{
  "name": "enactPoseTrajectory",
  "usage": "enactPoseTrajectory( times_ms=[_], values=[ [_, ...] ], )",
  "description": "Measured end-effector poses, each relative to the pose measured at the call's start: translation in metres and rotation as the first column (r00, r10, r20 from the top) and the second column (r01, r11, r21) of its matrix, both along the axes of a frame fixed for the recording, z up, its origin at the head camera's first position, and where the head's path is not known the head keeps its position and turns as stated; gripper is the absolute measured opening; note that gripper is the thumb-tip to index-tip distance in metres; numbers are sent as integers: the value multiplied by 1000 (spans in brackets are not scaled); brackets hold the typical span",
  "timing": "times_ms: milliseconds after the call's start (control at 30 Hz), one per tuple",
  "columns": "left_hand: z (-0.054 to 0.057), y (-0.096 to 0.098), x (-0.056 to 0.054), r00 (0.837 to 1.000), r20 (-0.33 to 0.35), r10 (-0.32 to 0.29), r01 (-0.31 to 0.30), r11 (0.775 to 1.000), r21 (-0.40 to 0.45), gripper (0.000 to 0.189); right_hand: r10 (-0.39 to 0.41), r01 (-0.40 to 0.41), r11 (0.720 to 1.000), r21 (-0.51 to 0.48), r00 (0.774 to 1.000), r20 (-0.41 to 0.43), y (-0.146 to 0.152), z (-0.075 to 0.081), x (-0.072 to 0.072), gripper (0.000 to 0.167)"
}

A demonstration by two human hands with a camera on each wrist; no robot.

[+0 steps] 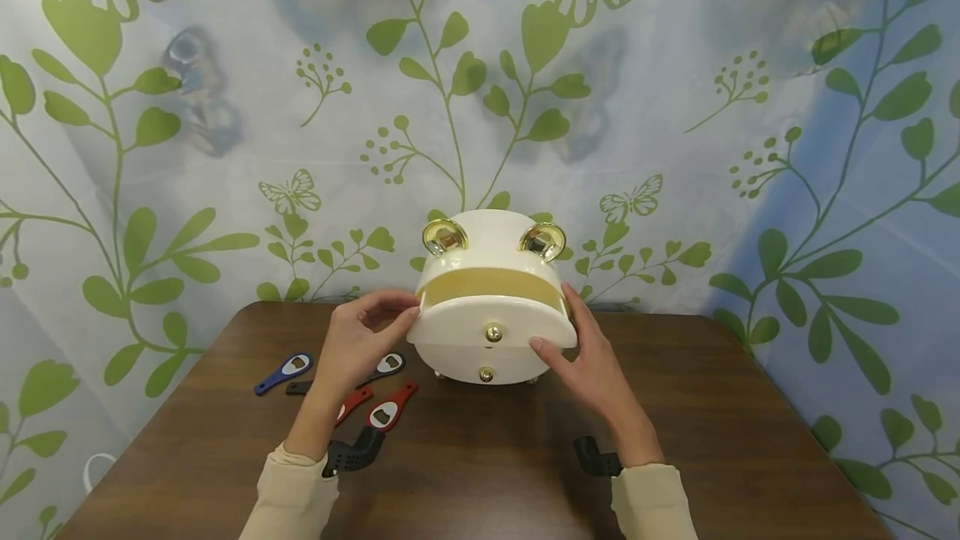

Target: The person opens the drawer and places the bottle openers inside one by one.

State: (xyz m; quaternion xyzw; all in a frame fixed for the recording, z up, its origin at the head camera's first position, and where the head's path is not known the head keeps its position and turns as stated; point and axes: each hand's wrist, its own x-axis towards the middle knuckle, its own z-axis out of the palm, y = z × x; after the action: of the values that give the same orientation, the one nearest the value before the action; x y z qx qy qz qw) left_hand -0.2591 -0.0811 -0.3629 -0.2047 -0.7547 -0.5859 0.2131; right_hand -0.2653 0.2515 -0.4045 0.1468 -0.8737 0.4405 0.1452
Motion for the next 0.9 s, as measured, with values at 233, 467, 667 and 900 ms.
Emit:
enactPoseTrajectory(
  times_ms=[233, 467, 667, 900],
  values=[
    [0, -14, -3, 999, -2, 50, -50, 998, -32, 19, 3, -3, 1000, 3, 1000, -3, 1, 0, 0, 86],
    [-6, -30, -9, 993, 15, 117, -115, 990, -77, 23, 0, 0, 1000, 5, 1000, -12, 1, 0, 0, 86],
    [-12, -46, -14, 984, 31, 174, -171, 982, -82, 24, 3, -3, 1000, 6, 1000, -14, 2, 0, 0, 86],
    [-21, -69, -19, 962, 63, 264, -258, 961, -99, 25, 4, -4, 1000, 8, 1000, -12, 1, -1, -1, 86]
  ],
)
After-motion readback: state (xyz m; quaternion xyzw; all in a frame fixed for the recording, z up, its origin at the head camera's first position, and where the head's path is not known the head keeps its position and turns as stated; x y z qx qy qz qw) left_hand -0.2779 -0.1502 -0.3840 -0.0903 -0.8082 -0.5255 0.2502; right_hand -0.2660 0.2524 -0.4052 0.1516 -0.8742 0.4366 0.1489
